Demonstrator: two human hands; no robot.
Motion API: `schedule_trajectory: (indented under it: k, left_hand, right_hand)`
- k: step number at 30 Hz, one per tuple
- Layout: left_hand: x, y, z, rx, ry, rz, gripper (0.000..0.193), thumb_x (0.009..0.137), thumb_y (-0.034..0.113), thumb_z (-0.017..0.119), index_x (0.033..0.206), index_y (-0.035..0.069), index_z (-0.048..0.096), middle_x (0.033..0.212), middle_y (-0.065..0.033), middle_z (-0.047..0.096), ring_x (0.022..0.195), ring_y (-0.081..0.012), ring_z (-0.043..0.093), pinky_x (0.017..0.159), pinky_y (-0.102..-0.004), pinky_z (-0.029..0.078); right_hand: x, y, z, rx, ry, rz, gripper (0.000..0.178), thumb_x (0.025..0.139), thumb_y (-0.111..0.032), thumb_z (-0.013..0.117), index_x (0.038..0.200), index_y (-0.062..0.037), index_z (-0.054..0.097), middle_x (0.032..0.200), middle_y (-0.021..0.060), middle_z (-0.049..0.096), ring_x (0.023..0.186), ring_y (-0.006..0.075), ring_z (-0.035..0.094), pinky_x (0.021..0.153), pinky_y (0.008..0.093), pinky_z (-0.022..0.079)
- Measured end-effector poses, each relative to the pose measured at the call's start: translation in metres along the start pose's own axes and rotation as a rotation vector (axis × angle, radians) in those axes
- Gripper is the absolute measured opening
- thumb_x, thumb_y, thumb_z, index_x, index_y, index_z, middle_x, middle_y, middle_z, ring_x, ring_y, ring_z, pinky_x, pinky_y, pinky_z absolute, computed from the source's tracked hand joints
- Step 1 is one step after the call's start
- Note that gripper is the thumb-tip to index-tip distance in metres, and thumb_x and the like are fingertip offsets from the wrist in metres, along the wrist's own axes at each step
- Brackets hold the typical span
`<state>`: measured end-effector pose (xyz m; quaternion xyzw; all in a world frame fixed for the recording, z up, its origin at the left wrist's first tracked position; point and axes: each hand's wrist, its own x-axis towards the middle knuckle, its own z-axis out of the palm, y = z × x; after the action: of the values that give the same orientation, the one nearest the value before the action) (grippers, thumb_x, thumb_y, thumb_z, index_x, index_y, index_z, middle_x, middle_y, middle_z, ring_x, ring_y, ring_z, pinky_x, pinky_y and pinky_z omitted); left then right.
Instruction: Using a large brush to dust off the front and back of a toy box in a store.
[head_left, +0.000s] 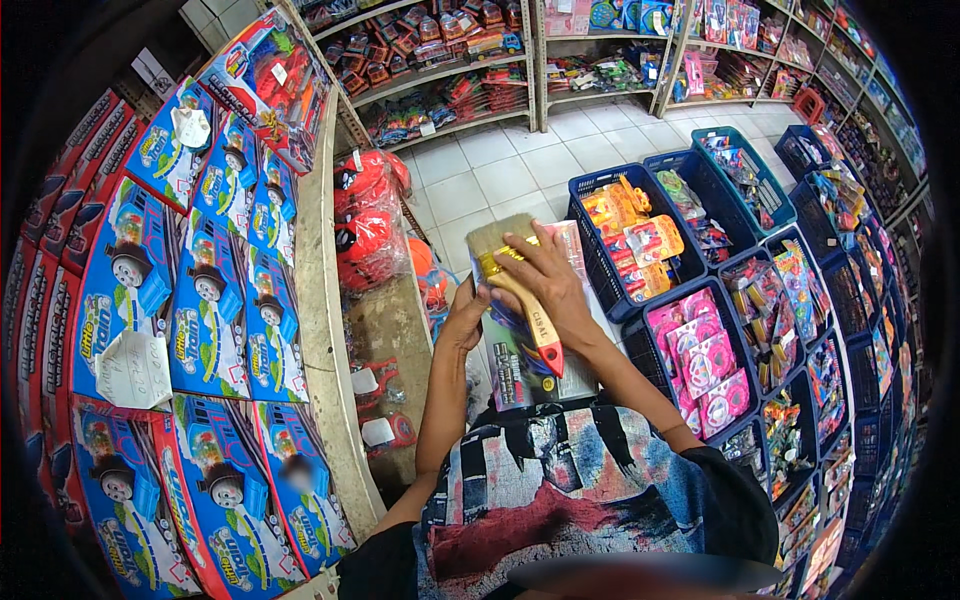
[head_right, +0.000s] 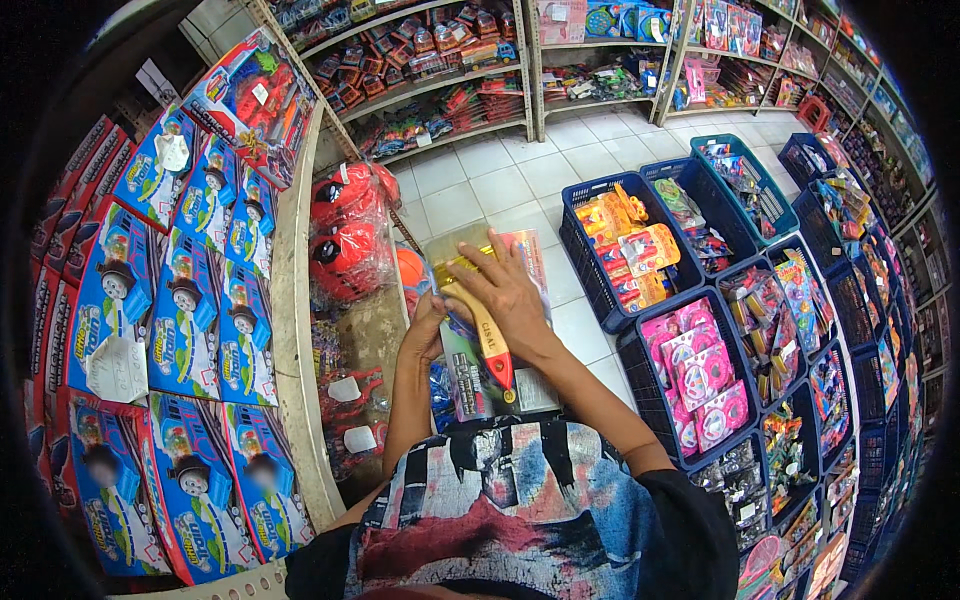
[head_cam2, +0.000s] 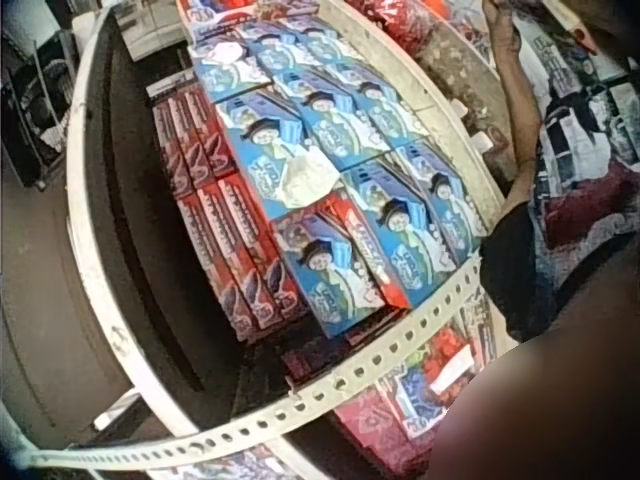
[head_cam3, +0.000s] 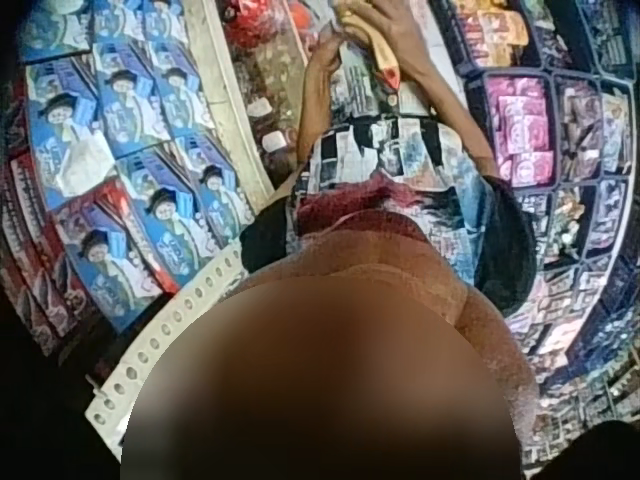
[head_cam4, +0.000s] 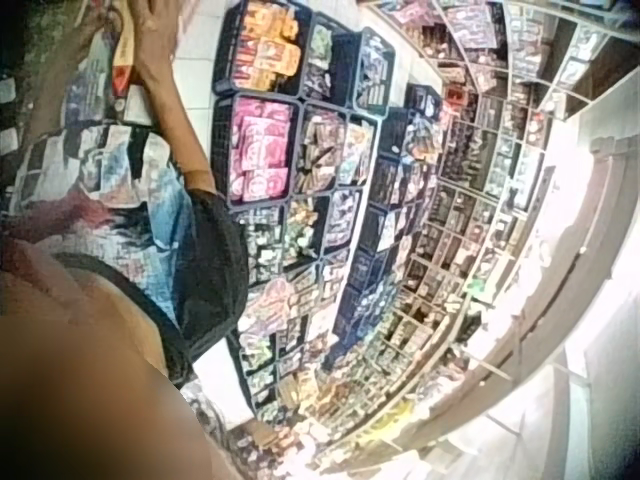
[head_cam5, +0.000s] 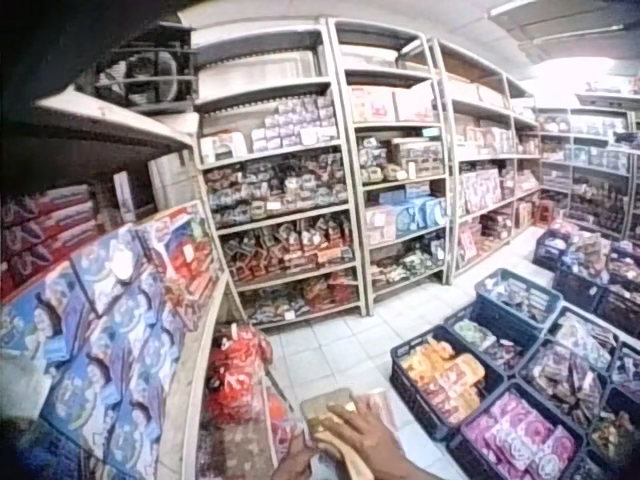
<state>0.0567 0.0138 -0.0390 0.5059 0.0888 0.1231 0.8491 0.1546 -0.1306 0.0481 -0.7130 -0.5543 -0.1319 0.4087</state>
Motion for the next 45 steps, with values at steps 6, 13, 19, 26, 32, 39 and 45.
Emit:
schedule_trajectory:
  k: [6,13,19,26,32,39,45]
  left_hand:
    - [-0.003,0.005,0.001,0.012,0.001,-0.035,0.11,0.053,0.057,0.081,0.135,0.001,0.034,0.128,-0.0067,0.049,0.118,-0.0194,0.049,0.1,-0.0324,0.039]
    - [-0.004,0.005,0.009,0.021,-0.053,-0.077,0.124,0.047,0.056,0.083,0.141,0.002,0.023,0.137,-0.007,0.039,0.128,-0.0203,0.038,0.106,-0.032,0.032]
    - [-0.005,0.001,-0.003,0.01,-0.042,-0.107,0.122,0.049,0.054,0.084,0.141,0.003,0.022,0.136,-0.0071,0.04,0.127,-0.0206,0.039,0.106,-0.0325,0.033]
    - [-0.002,-0.003,0.008,-0.086,-0.002,0.02,0.109,0.06,0.059,0.075,0.14,0.004,0.025,0.13,-0.0097,0.046,0.118,-0.0206,0.049,0.096,-0.032,0.044]
    - [-0.001,-0.01,-0.011,-0.157,0.098,0.032,0.076,0.08,0.058,0.057,0.13,0.003,0.039,0.117,-0.0103,0.056,0.099,-0.0203,0.061,0.079,-0.0309,0.054]
    - [-0.005,0.004,0.013,-0.078,0.004,0.075,0.095,0.073,0.05,0.072,0.14,0.002,0.026,0.128,-0.0117,0.049,0.113,-0.0216,0.052,0.095,-0.0329,0.045]
    - [-0.006,0.013,0.013,-0.13,0.082,0.098,0.093,0.073,0.045,0.075,0.139,0.001,0.027,0.127,-0.0116,0.049,0.113,-0.022,0.053,0.093,-0.0329,0.046]
  right_hand:
    - [-0.009,0.002,0.008,0.047,-0.033,-0.042,0.042,0.078,-0.032,0.069,0.114,-0.0132,0.062,0.123,0.0108,0.055,0.126,0.042,0.039,0.106,0.0534,0.028]
    - [-0.006,0.007,0.007,-0.002,-0.019,0.032,0.041,0.079,-0.033,0.067,0.115,-0.0143,0.062,0.125,0.0101,0.054,0.128,0.0414,0.037,0.108,0.0544,0.023]
    - [-0.014,0.006,0.011,0.095,-0.133,-0.003,0.043,0.078,-0.036,0.068,0.115,-0.0135,0.062,0.13,0.0092,0.052,0.13,0.0414,0.034,0.107,0.0563,0.024]
    - [-0.008,0.01,0.009,0.003,-0.056,0.048,0.042,0.078,-0.035,0.068,0.114,-0.0135,0.062,0.128,0.0094,0.053,0.13,0.0409,0.034,0.108,0.0563,0.022]
    - [-0.011,0.004,0.011,0.066,-0.168,-0.034,0.04,0.081,-0.034,0.065,0.116,-0.0137,0.061,0.13,0.0095,0.051,0.132,0.0401,0.032,0.107,0.0575,0.021]
    - [-0.004,0.008,0.007,-0.032,-0.055,-0.02,0.042,0.081,-0.035,0.064,0.118,-0.0144,0.06,0.132,0.009,0.05,0.131,0.0408,0.032,0.107,0.0575,0.021]
    - [-0.009,0.021,0.002,-0.204,0.073,0.144,0.045,0.077,-0.032,0.069,0.117,-0.0142,0.061,0.13,0.0091,0.05,0.13,0.0409,0.033,0.104,0.0605,0.023]
